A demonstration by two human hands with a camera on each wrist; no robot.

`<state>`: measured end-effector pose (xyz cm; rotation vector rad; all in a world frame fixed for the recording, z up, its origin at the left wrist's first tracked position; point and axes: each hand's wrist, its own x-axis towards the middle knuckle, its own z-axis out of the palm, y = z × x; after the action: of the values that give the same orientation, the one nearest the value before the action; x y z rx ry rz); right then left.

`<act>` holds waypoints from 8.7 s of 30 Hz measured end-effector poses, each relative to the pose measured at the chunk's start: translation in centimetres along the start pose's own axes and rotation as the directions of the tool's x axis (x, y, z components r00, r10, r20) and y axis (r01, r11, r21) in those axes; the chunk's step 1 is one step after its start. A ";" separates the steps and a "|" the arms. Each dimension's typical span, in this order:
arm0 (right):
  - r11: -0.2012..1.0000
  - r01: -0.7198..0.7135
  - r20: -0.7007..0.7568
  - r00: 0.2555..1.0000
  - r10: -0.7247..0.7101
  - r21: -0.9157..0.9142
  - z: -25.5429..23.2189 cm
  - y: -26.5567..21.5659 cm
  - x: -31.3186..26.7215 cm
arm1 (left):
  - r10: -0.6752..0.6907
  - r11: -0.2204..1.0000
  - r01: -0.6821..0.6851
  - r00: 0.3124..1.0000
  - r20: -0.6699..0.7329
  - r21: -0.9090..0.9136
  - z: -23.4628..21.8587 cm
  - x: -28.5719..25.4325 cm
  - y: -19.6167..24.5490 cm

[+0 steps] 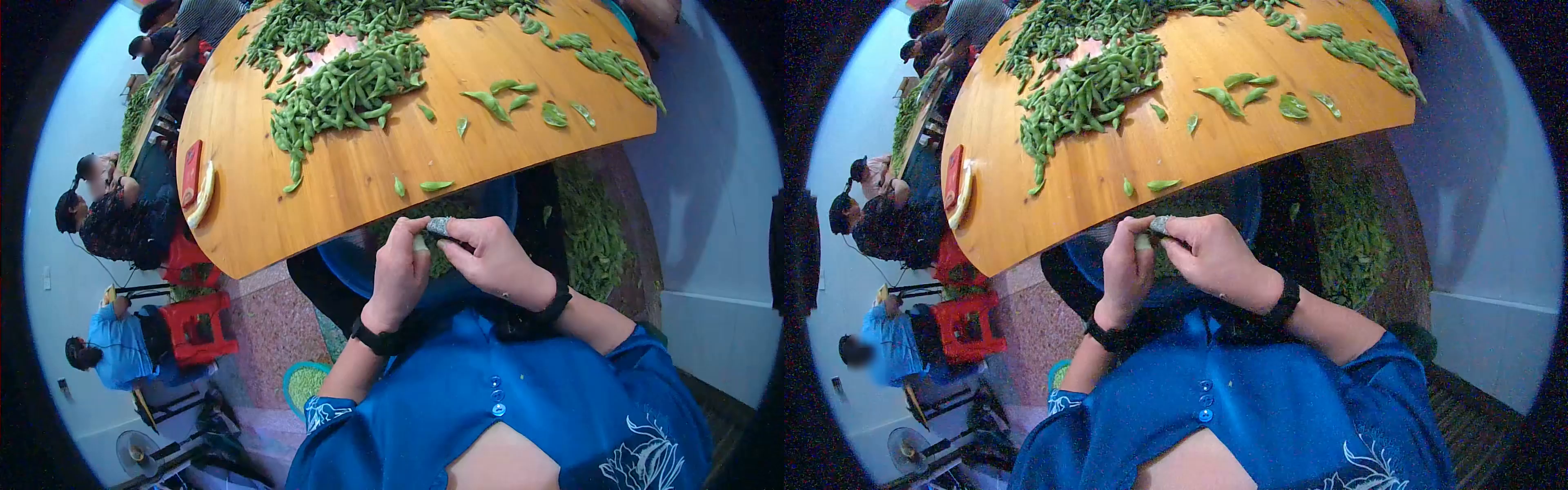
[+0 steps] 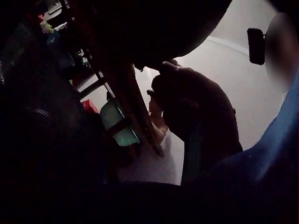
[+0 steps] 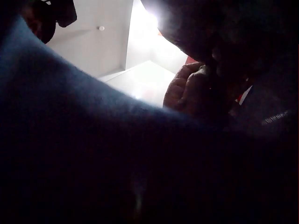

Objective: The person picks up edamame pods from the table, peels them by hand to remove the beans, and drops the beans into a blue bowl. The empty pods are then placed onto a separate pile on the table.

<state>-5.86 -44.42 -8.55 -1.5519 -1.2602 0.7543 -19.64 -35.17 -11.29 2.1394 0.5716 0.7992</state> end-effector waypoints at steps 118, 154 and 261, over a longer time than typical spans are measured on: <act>0.833 -0.390 0.339 0.903 0.263 0.393 -4.6 -2.3 5.8 | -0.025 0.999 0.027 0.998 -0.061 0.028 -1.4 5.5 0.3; 0.935 0.011 0.061 0.998 -0.035 0.356 -2.2 -2.2 4.1 | -0.486 0.303 0.513 0.808 0.333 -0.803 -1.2 5.9 1.0; 0.965 -0.169 0.017 0.985 0.169 0.199 -3.4 -2.5 2.5 | -0.466 0.605 0.331 0.885 0.015 -0.724 -0.8 3.3 1.3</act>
<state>-3.02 -43.03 -4.81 -1.5062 -1.0258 0.9600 -17.70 -33.57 -8.68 1.1589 0.6663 0.7837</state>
